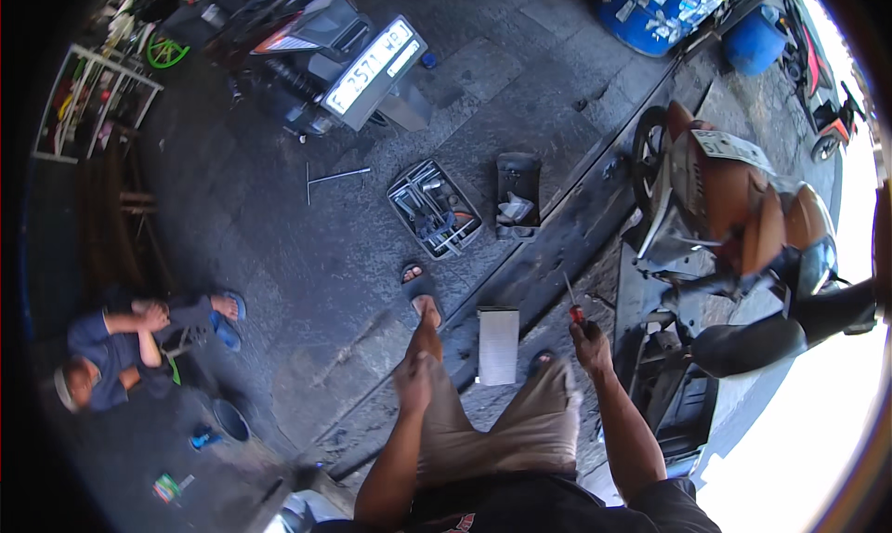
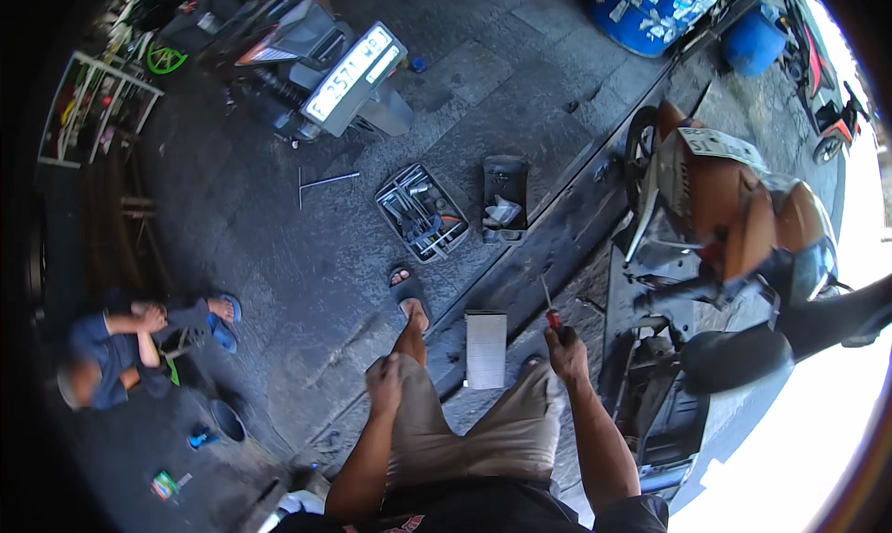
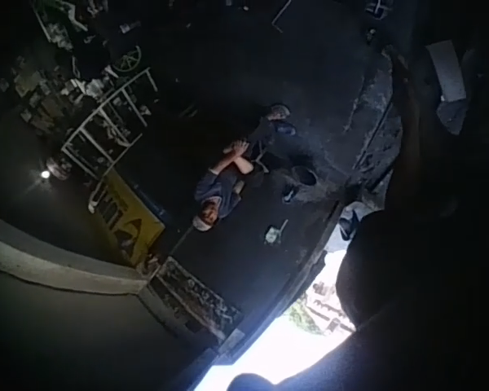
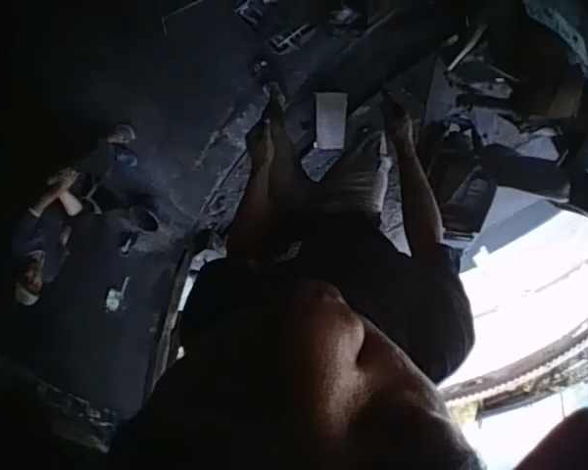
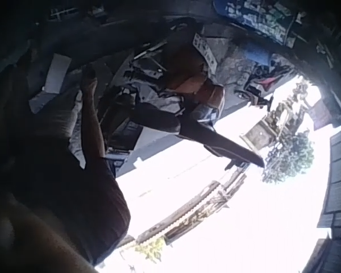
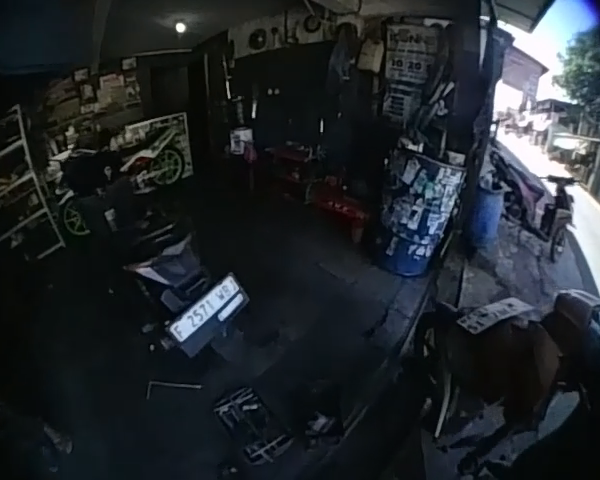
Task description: The recorder is dismantling and repairing the rear tail light assembly of a motorcycle using a screwdriver.
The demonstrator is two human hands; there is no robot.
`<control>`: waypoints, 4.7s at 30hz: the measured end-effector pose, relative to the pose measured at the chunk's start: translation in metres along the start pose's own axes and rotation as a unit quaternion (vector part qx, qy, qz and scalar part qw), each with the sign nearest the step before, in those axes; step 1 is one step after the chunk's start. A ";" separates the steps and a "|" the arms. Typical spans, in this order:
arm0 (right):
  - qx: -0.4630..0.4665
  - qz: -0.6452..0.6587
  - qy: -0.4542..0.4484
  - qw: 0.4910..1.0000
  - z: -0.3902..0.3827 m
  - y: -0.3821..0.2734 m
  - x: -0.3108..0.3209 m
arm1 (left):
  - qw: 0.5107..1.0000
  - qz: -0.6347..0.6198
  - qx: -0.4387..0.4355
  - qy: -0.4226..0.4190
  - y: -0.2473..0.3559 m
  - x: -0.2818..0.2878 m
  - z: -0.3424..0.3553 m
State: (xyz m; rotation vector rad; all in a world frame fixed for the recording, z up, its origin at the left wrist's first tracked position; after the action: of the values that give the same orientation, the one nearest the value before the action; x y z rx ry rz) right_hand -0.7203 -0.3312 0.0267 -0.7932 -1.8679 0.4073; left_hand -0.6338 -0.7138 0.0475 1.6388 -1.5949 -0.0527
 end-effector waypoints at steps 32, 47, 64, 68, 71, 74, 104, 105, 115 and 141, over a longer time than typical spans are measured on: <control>0.212 -0.251 -0.016 0.944 0.480 0.102 -0.229 | 0.829 0.111 -0.498 -0.230 0.163 -0.367 0.534; 0.249 -0.016 -0.268 0.931 0.424 0.090 -0.213 | 0.850 0.252 -0.214 -0.411 0.102 -0.304 0.491; 0.242 -0.090 0.031 0.965 0.479 0.101 -0.185 | 0.922 0.168 -0.043 -0.348 0.052 -0.244 0.472; 0.152 0.116 -0.234 0.953 0.445 0.082 -0.203 | 0.908 0.170 -0.017 -0.382 0.039 -0.247 0.460; 0.249 0.163 -0.332 0.895 0.402 0.075 -0.237 | 0.869 0.267 -0.144 -0.392 0.043 -0.272 0.440; 0.251 0.163 -0.385 0.873 0.392 0.067 -0.256 | 0.852 0.276 -0.123 -0.428 0.036 -0.283 0.424; 0.283 0.060 -0.422 0.859 0.394 0.074 -0.217 | 0.759 0.254 -0.037 -0.598 -0.009 -0.286 0.417; 0.279 0.059 -0.408 0.867 0.394 0.074 -0.214 | 0.759 0.255 -0.038 -0.598 -0.003 -0.287 0.414; 0.310 0.052 -0.347 0.883 0.392 0.084 -0.220 | 0.731 0.251 0.015 -0.635 0.032 -0.289 0.390; 0.286 0.082 -0.433 0.851 0.391 0.070 -0.222 | 0.681 0.560 -0.271 -0.387 -0.036 -0.250 0.407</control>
State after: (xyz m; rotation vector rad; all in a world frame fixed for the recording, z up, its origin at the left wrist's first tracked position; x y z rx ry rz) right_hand -0.9918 -0.4033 -0.3307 -0.3527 -2.2796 1.5557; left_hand -0.8785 -0.7173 -0.3646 -0.0883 -2.6253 -0.5690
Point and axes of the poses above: each hand's wrist, its own z-axis towards the middle knuckle, its own x-axis out of the back of the hand, y = z × x, the point moved 1 cm from there along z, towards the middle knuckle, and after that the axes turned 11 degrees about x, right-handed, at the moved point
